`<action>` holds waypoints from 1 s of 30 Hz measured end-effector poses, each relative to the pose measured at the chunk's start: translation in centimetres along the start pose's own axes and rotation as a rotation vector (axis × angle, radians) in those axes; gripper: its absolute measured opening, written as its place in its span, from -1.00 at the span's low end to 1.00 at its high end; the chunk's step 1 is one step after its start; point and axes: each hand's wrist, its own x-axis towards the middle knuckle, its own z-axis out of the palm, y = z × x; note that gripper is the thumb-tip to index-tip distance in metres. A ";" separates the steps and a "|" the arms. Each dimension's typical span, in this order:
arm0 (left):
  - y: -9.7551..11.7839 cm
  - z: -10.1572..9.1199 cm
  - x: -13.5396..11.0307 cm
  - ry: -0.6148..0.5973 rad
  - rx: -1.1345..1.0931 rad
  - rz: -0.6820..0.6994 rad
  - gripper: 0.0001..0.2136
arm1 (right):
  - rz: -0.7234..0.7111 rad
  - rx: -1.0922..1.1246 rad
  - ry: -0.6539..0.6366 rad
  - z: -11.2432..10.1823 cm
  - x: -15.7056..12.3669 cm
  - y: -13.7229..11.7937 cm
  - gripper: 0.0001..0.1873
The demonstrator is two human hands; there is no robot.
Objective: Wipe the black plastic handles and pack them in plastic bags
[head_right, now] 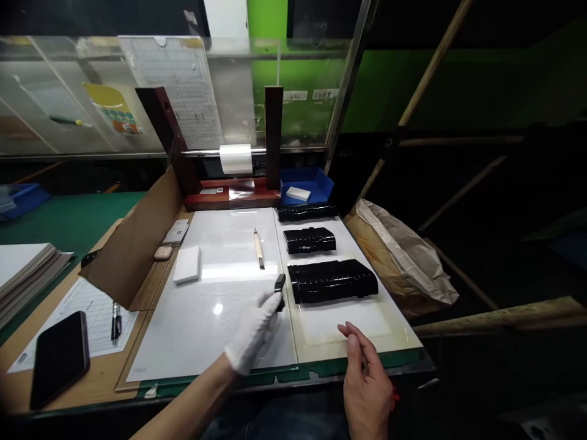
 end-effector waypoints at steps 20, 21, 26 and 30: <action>-3.8 -16.4 -15.0 0.318 -0.191 -0.058 -0.42 | 0.301 0.024 -1.005 10.0 -11.4 -8.8 -0.49; -3.6 -16.8 -14.9 0.348 -0.144 -0.043 -0.46 | 0.262 -0.017 -1.029 10.6 -11.0 -8.9 -0.49; -3.3 -18.1 -13.7 0.637 -0.114 0.117 -0.57 | -0.215 -0.162 -1.197 18.7 -7.8 -12.4 -0.51; -3.2 -18.9 -12.7 0.806 -0.011 0.269 -0.59 | -0.494 -0.135 -1.000 28.5 -7.1 -15.7 -0.32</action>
